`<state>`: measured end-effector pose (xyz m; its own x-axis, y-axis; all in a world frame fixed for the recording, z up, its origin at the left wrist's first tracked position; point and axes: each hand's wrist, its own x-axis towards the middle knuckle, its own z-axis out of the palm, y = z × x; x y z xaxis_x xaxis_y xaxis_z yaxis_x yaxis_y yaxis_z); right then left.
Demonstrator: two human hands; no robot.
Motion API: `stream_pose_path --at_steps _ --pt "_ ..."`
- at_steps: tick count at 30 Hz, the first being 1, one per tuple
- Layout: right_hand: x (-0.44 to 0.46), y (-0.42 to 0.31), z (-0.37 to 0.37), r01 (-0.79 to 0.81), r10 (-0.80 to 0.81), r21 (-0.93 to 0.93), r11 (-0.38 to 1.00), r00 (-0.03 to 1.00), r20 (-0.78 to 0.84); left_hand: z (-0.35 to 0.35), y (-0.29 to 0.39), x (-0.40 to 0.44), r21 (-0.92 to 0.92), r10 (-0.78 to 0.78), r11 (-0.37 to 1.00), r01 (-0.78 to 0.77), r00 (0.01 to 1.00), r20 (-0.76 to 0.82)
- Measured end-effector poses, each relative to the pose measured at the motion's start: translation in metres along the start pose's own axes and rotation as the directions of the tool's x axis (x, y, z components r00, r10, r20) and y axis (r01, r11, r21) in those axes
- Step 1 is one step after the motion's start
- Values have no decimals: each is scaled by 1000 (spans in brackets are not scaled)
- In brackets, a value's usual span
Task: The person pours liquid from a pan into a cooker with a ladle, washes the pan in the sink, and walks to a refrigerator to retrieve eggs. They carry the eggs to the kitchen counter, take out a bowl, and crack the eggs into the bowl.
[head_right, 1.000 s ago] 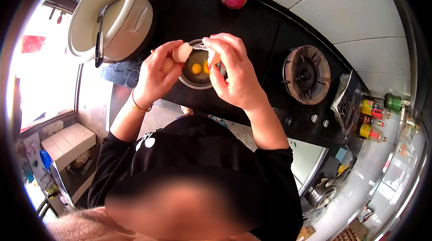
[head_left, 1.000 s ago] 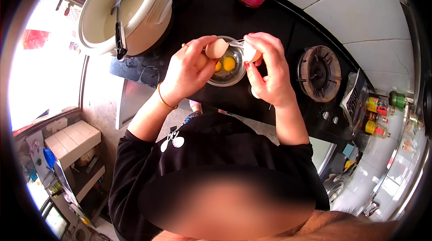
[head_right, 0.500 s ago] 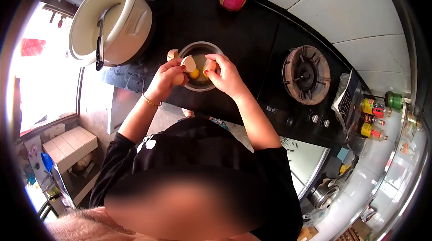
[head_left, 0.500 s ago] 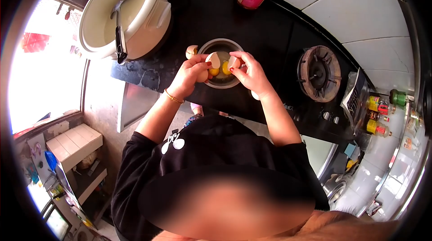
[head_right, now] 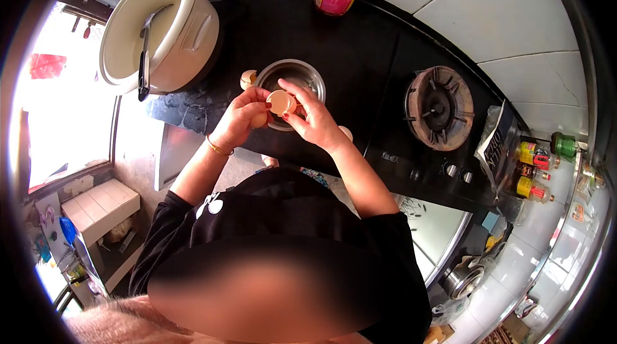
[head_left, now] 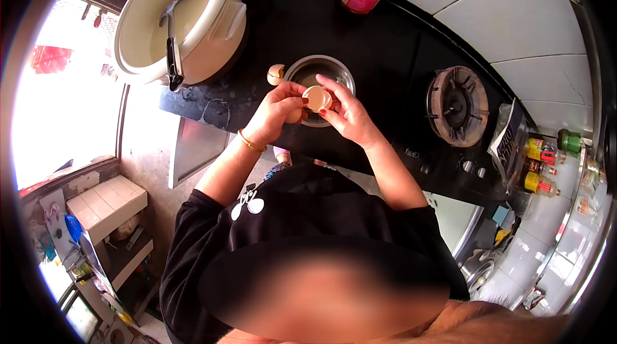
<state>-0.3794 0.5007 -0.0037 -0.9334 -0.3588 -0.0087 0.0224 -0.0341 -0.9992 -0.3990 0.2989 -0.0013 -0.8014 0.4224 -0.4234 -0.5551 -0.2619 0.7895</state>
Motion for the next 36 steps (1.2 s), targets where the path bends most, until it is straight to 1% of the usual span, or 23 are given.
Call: stream_pose_path --at_steps 2,4,5,8,14,17,20,23,25,29,31,32,35,36 --pt "-1 2 -2 42 -39 -59 997 997 60 -2 0 -1 -54 -28 998 30 999 30" --pt "-1 0 -1 61 -55 -97 993 996 69 -4 1 -2 -126 -68 989 74 996 53" --pt "0 -1 -1 71 -63 -116 991 995 73 -5 1 -2 -120 -79 989 83 996 41" --pt "2 -10 -4 139 -100 -339 930 986 131 -5 0 -2 -104 -106 989 107 994 12" --pt "6 -12 -4 203 -158 -383 901 976 147 -6 0 2 -86 -134 987 136 991 27" --pt "6 -2 -3 149 -127 -252 956 987 102 -5 3 2 -91 -175 980 179 983 48" --pt "6 5 -3 139 -122 -233 962 989 88 -2 9 2 -81 -198 976 202 979 53" --pt "8 -2 -3 225 -199 -379 897 974 108 -4 9 4 -66 -197 978 200 979 40" --pt "8 -3 -2 227 -195 -405 886 974 119 -7 4 6 -64 -191 979 192 981 22" --pt "8 -8 -2 253 -216 -429 867 967 134 -14 -7 10 22 -173 985 173 985 -23" --pt "8 -10 -5 230 -198 -458 859 973 117 -11 -5 8 43 -169 984 170 985 -39" --pt "8 -10 -7 217 -188 -473 854 976 109 -9 -1 6 1 -151 989 151 989 -12" --pt "9 -7 -19 203 -233 -534 820 972 12 -4 14 -4 -103 -84 991 88 995 50" --pt "9 -4 -22 131 -171 -532 836 985 -26 -3 17 -6 -120 -57 991 64 997 59"
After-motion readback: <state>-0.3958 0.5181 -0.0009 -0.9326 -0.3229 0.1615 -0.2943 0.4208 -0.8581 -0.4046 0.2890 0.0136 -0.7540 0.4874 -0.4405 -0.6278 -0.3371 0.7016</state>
